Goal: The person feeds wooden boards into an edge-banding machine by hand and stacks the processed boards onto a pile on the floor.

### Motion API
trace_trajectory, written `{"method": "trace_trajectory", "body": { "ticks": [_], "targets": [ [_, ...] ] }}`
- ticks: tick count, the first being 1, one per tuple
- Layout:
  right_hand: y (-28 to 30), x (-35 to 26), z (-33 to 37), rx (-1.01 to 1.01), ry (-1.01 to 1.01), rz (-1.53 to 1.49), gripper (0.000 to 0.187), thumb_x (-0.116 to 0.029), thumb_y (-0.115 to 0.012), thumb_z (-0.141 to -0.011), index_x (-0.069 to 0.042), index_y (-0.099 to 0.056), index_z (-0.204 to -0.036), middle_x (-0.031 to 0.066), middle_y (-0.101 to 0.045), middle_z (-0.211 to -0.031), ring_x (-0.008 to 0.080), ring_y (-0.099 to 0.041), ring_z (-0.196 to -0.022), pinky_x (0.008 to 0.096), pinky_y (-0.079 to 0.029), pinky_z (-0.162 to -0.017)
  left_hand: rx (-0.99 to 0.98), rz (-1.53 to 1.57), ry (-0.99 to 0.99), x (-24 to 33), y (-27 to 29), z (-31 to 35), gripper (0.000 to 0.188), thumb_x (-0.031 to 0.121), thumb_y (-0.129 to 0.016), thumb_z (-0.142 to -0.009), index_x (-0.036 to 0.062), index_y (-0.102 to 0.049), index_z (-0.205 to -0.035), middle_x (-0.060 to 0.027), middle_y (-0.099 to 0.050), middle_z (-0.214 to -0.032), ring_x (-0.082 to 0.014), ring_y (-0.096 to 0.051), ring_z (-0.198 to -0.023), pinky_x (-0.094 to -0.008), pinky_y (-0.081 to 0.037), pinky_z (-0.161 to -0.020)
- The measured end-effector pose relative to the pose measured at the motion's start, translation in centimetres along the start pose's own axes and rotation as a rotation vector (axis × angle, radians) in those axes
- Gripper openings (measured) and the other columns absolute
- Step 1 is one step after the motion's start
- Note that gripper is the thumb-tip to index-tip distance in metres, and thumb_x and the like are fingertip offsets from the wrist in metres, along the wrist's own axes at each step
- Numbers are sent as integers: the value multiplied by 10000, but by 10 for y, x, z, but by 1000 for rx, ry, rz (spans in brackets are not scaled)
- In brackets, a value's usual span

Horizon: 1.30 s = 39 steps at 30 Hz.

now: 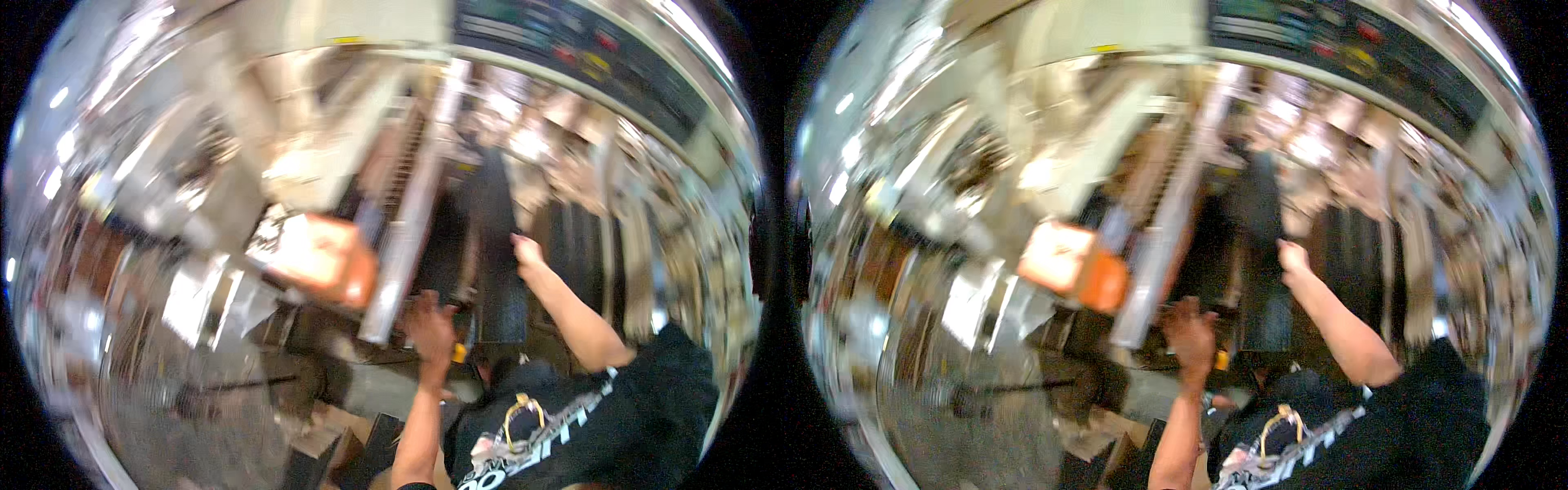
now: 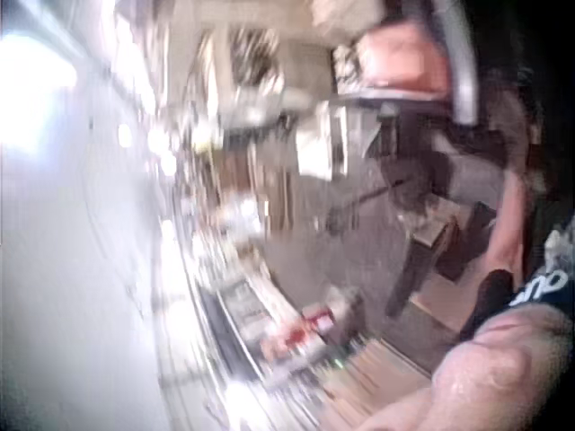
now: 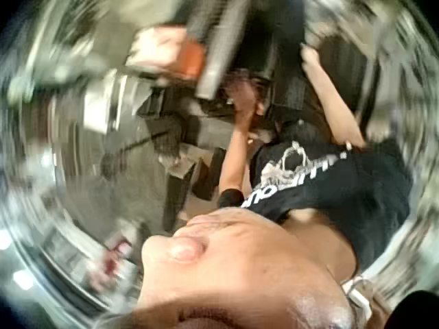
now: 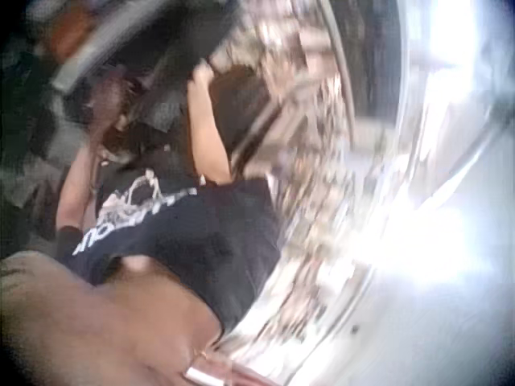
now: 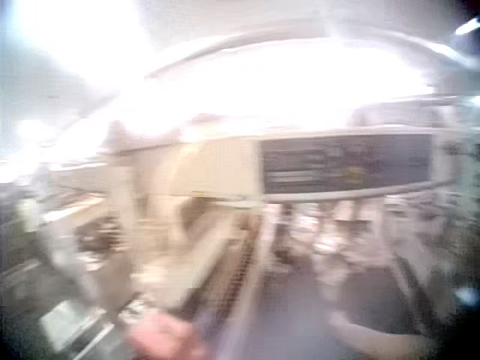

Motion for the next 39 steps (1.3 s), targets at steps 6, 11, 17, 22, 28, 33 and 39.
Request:
{"method": "trace_trajectory", "body": {
  "ticks": [6, 11, 17, 22, 28, 33, 39],
  "targets": [
    [94, 25, 33, 184, 81, 230, 470, -391, -513, -984, 35, -700, -916, 196, -708, -883, 302, -658, -851, 447, -472, -781, -93, -33, 74, 51, 6, -23, 367, 298, -631, -952, 9, -650, -1177, -188, -635, -1218, -381, -550, -1176, -508, -375, -1017],
    [146, 30, 50, 364, 32, 218, 518, -438, -421, -1024, 25, -586, -1188, 301, -647, -1097, 456, -605, -1073, 517, -462, -911, -801, 678, 186, 174, -15, 13, 590, 367, -623, -976, -73, -511, -1353, -258, -584, -1304, -342, -572, -1177, -412, -416, -1024],
    [246, 10, 58, 314, 7, 486, 1092, -806, -560, -790, -8, -294, -1486, 292, -416, -1457, 432, -525, -1258, 497, -487, -985, -779, 442, -26, 269, -103, 74, 445, 277, -709, -920, -59, -550, -1166, -249, -699, -961, -365, -685, -861, -451, -516, -795],
    [320, 24, 25, 221, -141, 828, 1406, -780, -759, -593, -46, -84, -1583, 363, -239, -1515, 510, -295, -1396, 622, -285, -1116, -834, 504, -141, 326, -181, 109, 482, 315, -690, -932, -67, -546, -1189, -251, -689, -930, -382, -674, -854, -449, -509, -790],
    [388, 57, -53, 363, -187, 806, 1185, -600, -838, -627, -118, -260, -1542, 329, -303, -1504, 484, -374, -1364, 594, -330, -1102, -1119, 258, -198, 340, -226, 113, 458, 382, -600, -960, -6, -622, -1201, -224, -708, -1050, -396, -670, -1011, -461, -517, -881],
    [451, 133, -102, 427, 104, 828, 1009, -502, -868, -621, -101, -430, -1437, 227, -496, -1383, 444, -428, -1297, 642, -358, -1022, -1170, 201, 8, 213, -192, 159, 493, 391, -606, -937, 26, -616, -1269, -225, -698, -1096, -395, -656, -1060, -437, -514, -910],
    [488, 182, -136, 448, 174, 1524, 775, -456, -774, -774, 14, -525, -1339, 241, -537, -1353, 398, -481, -1287, 566, -393, -1051, -810, -133, 679, 24, -104, 259, 361, 371, -590, -937, 107, -707, -1154, -148, -693, -1170, -356, -654, -1071, -435, -507, -931]
  ]
}}
Point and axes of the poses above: each hand's wrist, its own z-axis away from the middle knuckle, its own y-axis out of the back of the hand, x = y × z, the point moved 1 cm from there along -z, towards the middle knuckle
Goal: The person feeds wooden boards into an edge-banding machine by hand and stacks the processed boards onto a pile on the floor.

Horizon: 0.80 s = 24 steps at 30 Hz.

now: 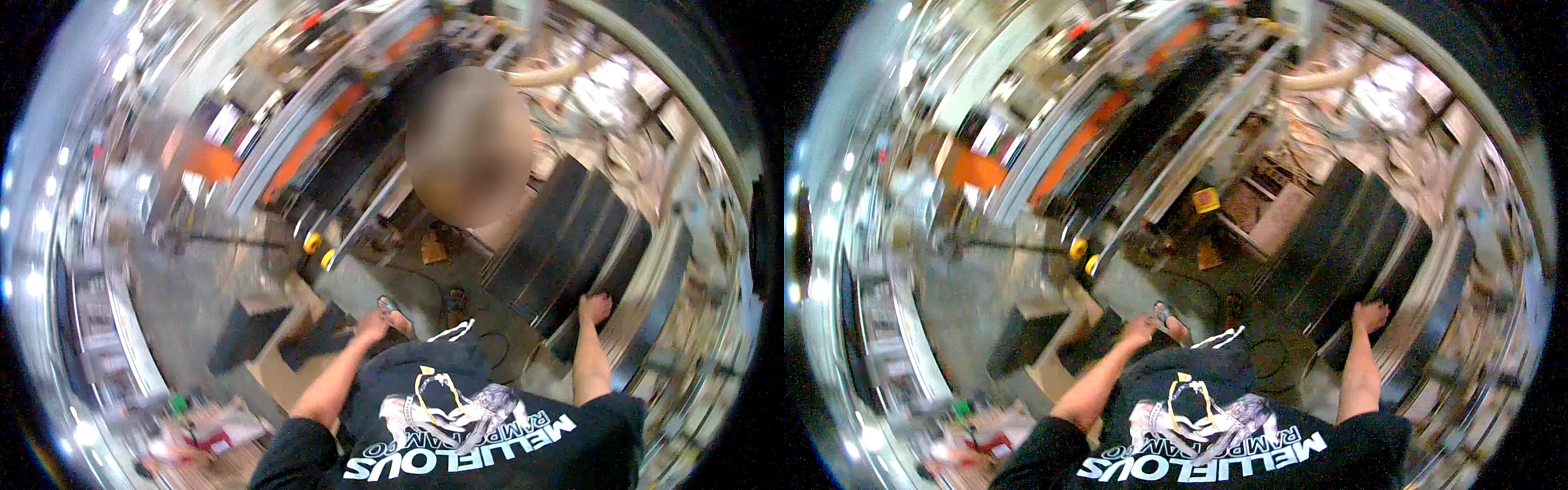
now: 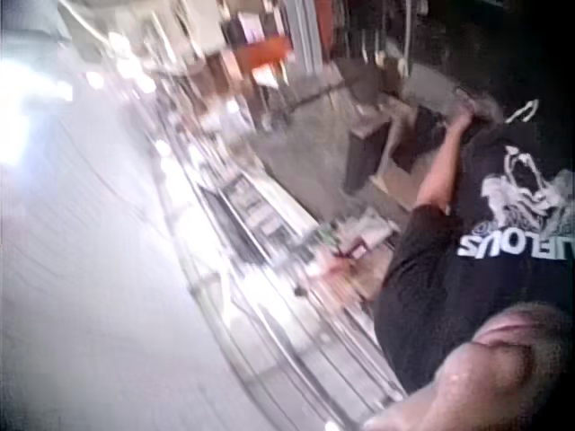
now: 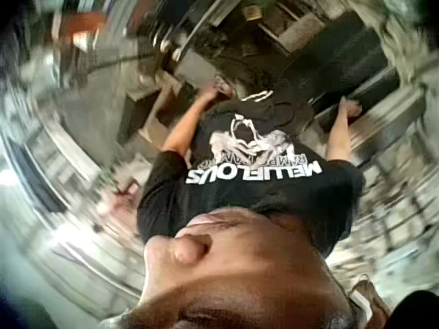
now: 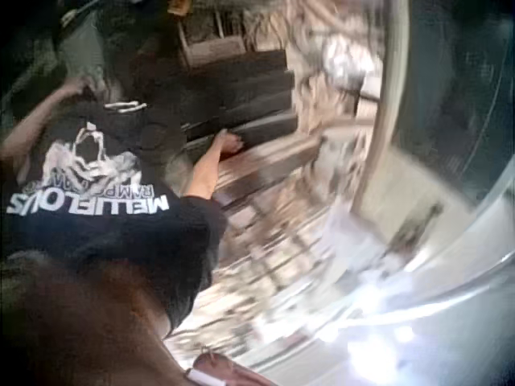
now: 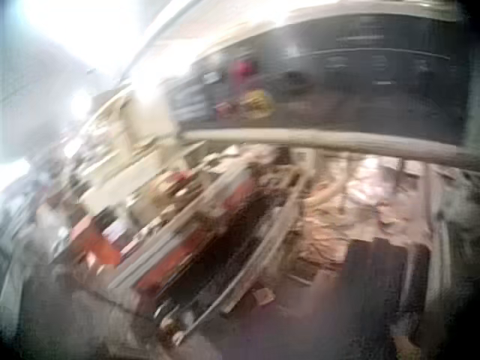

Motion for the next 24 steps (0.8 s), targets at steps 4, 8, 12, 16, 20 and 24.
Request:
{"method": "trace_trajectory", "body": {
  "ticks": [4, 8, 12, 16, 20, 24],
  "targets": [
    [-25, 33, -55, -457, -189, 107, 612, -507, -700, -860, 4, -619, -1186, 200, -581, -1284, 365, -553, -1208, 524, -490, -971, 359, 455, 332, -97, -10, 63, 314, 333, -632, -916, 53, -713, -1032, -132, -734, -975, -297, -703, -922, -399, -543, -816],
    [15, -35, -40, -234, 64, 124, 672, -464, -676, -894, 56, -527, -1293, 262, -457, -1396, 410, -441, -1300, 515, -431, -1038, 482, 850, 488, -185, -103, 114, 311, 301, -649, -915, 6, -685, -1007, -138, -719, -864, -255, -692, -808, -376, -532, -761],
    [59, -138, 64, -109, 711, -179, 513, -239, -672, -840, 93, -572, -1217, 308, -541, -1289, 436, -525, -1181, 500, -421, -1034, 474, 1075, 703, -224, -201, 115, 352, 305, -637, -919, -28, -651, -1032, -139, -709, -833, -262, -679, -778, -381, -523, -751],
    [126, -284, 234, -316, 1425, -438, 491, -224, -706, -843, -2, -582, -1263, 224, -521, -1370, 404, -456, -1293, 493, -375, -1083, 549, 1087, 806, -237, -269, 133, 425, 345, -625, -922, -53, -628, -1071, -186, -704, -858, -289, -682, -819, -407, -519, -776],
    [246, -371, 371, -3, 1849, -509, 626, -263, -692, -879, -33, -462, -1414, 202, -386, -1507, 399, -317, -1420, 528, -251, -1159, 462, 1461, 1077, -257, -297, 123, 423, 448, -580, -941, 44, -702, -975, -131, -713, -855, -275, -679, -765, -417, -519, -745],
    [232, -437, 389, 64, 1784, -210, 909, -386, -752, -812, -42, -300, -1522, 184, -325, -1543, 384, -260, -1437, 555, -178, -1167, 578, 2149, 988, -276, -309, 46, 305, 360, -645, -963, 77, -544, -1016, -24, -584, -609, -132, -531, -484, -293, -401, -417]
  ]
}}
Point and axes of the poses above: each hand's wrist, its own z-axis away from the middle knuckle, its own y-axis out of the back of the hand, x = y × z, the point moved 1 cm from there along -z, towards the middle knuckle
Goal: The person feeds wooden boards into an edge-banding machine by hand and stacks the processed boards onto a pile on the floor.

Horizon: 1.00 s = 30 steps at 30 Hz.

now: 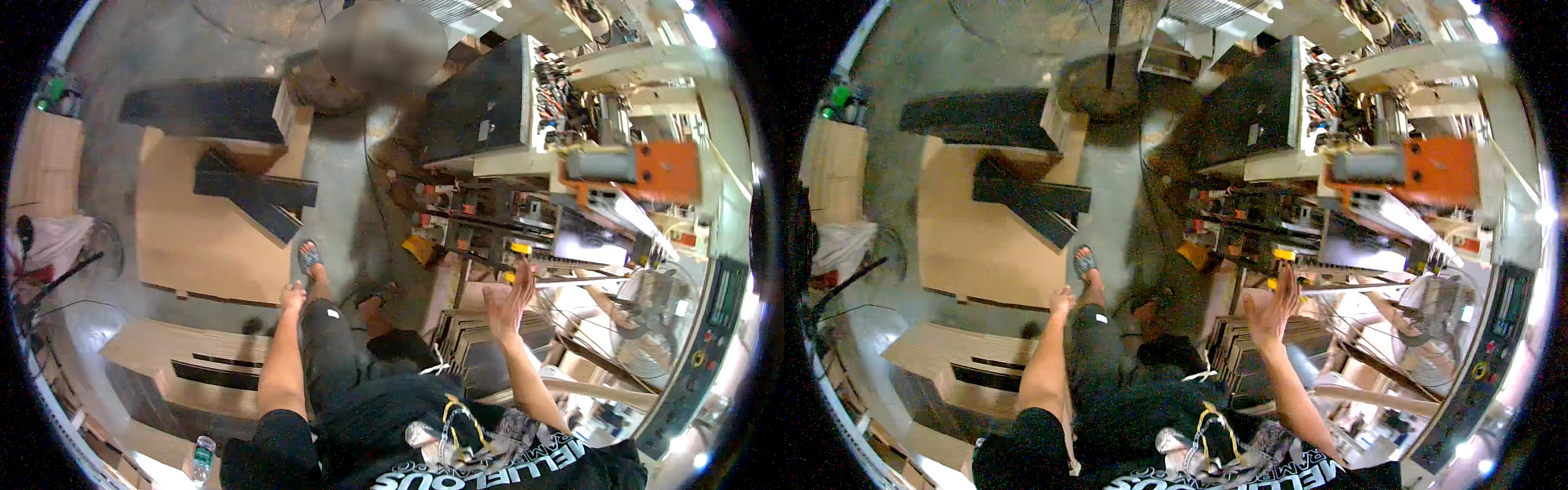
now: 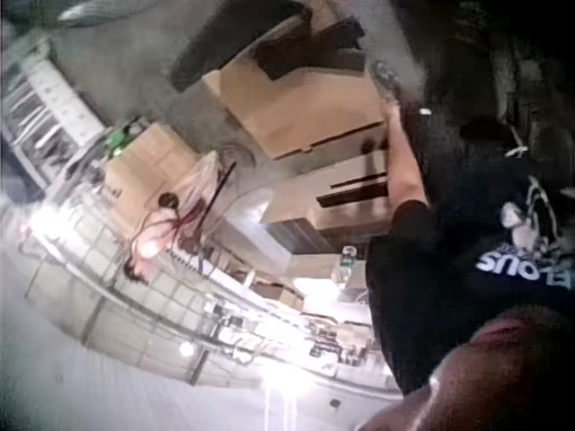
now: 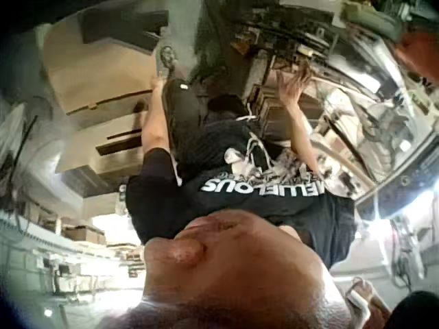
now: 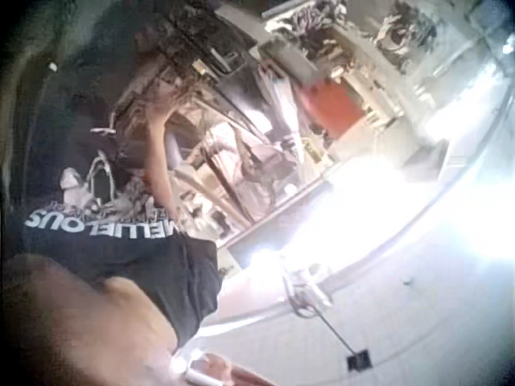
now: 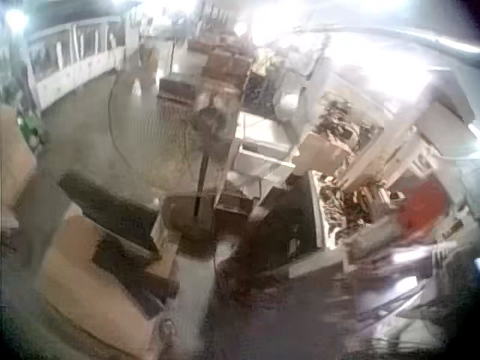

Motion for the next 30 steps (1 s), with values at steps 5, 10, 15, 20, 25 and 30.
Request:
{"method": "trace_trajectory", "body": {
  "ticks": [5, 10, 15, 20, 25, 30],
  "targets": [
    [-13, 16, -6, -42, 96, 268, 840, -272, -787, -796, 25, -342, -1443, 237, -386, -1402, 403, -338, -1316, 527, -248, -1129, -20, -562, -60, -26, -66, -149, 604, 583, -457, -975, 22, -673, -926, -105, -667, -759, -219, -633, -652, -376, -509, -620],
    [-35, 41, 2, -15, 73, 242, 948, -522, -748, -802, -19, -281, -1456, 220, -310, -1445, 383, -287, -1349, 522, -242, -1126, -79, -95, 129, 19, -40, -341, 728, 644, -462, -964, -5, -598, -1264, -171, -633, -1232, -304, -600, -1107, -419, -469, -970],
    [-13, 31, -6, -83, 23, 455, 985, -647, -640, -843, 22, -251, -1452, 230, -309, -1413, 371, -306, -1310, 498, -227, -1104, -53, 428, 390, 43, -185, -371, 506, 376, -473, -1031, 72, -477, -1435, -133, -438, -1518, -279, -439, -1373, -484, -268, -1189],
    [-29, 26, -2, -135, 17, 485, 950, -581, -614, -891, 26, -182, -1479, 212, -285, -1416, 358, -266, -1359, 481, -191, -1139, -152, 454, 123, 48, -145, -394, 661, 517, -556, -971, 80, -463, -1459, -140, -430, -1521, -253, -396, -1410, -373, -292, -1178],
    [-28, 27, 1, -57, 33, 405, 968, -575, -641, -879, 27, -199, -1494, 253, -291, -1452, 408, -276, -1357, 512, -208, -1135, -187, 585, -38, 124, -129, -307, 647, 386, -677, -916, 68, -442, -1428, -88, -500, -1263, -207, -457, -1078, -340, -371, -845],
    [-32, 5, -14, -156, 3, 313, 976, -540, -701, -849, 23, -249, -1506, 261, -272, -1510, 417, -259, -1388, 535, -202, -1153, -193, 400, -264, 156, -64, -126, 521, 209, -767, -883, 65, -493, -1302, -21, -573, -991, -158, -520, -732, -321, -455, -535]
  ]
}}
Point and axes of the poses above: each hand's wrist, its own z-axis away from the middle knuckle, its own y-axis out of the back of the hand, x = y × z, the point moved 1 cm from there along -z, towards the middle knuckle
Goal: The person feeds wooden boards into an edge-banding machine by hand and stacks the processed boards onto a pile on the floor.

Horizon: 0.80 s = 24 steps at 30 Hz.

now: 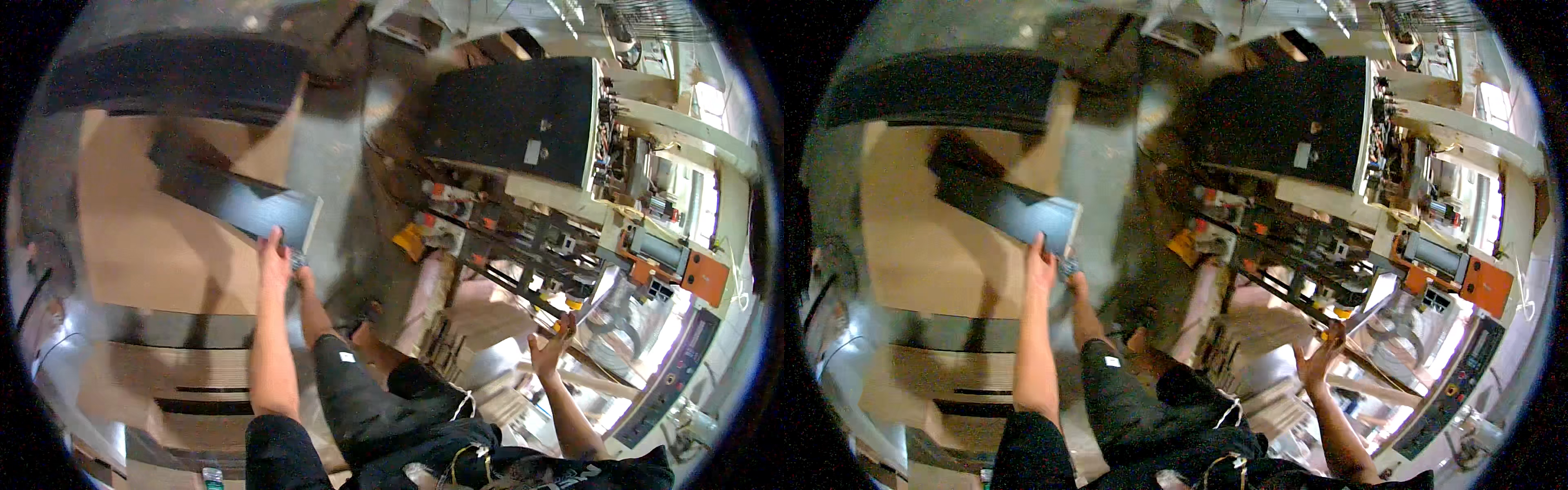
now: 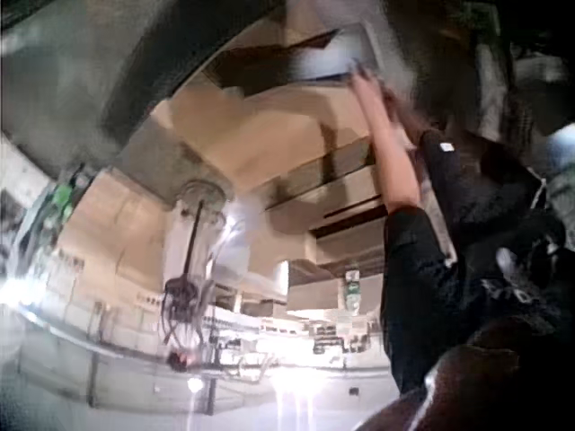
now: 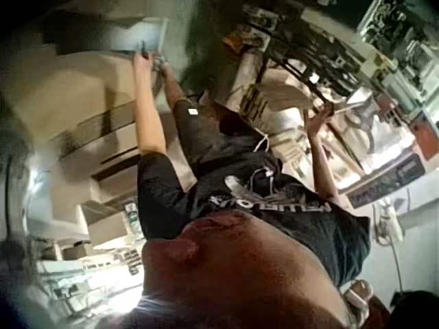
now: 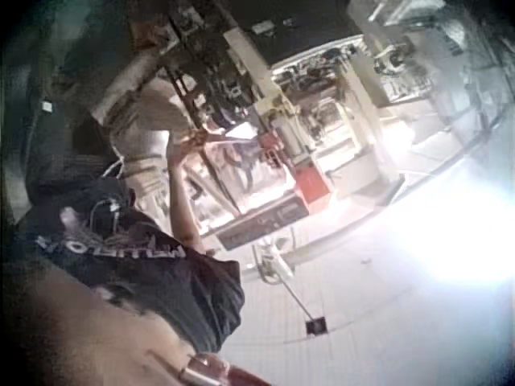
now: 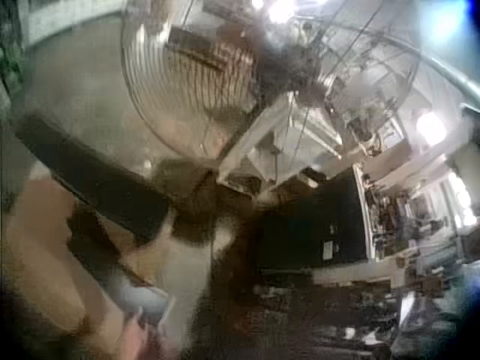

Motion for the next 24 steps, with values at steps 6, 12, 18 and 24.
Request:
{"method": "trace_trajectory", "body": {
  "ticks": [6, 12, 18, 24],
  "targets": [
    [21, -145, -31, -258, 40, -550, 922, -422, -771, -839, 20, -318, -1509, 244, -430, -1481, 402, -377, -1381, 505, -275, -1161, -48, 311, 377, 67, -48, 189, 170, 206, -740, -885, 166, -583, -936, 51, -483, -791, -68, -416, -613, -220, -316, -504],
    [23, -237, -16, -671, -328, -1636, 452, -181, -693, -946, 12, -522, -1317, 73, -638, -1230, 189, -586, -1135, 362, -449, -1012, -313, 193, 84, 55, -142, 332, 472, 51, -733, -868, 88, -557, -1305, -11, -621, -1215, -178, -588, -1094, -333, -467, -999],
    [54, -132, -19, -504, -164, -1621, 404, -242, -670, -967, 33, -592, -1251, 69, -675, -1155, 144, -587, -1066, 333, -468, -974, -43, 247, 11, 66, -169, 310, 474, 326, -647, -931, 55, -561, -1311, -95, -603, -1253, -254, -563, -1104, -411, -463, -975],
    [12, 48, 4, -269, -277, -1633, 520, -421, -699, -929, 15, -640, -1205, 32, -669, -1043, 123, -571, -971, 315, -473, -899, -163, 248, -472, 153, -155, 310, 754, 495, -544, -985, -92, -390, -1433, -198, -443, -1486, -362, -484, -1304, -487, -369, -1138]
  ]
}}
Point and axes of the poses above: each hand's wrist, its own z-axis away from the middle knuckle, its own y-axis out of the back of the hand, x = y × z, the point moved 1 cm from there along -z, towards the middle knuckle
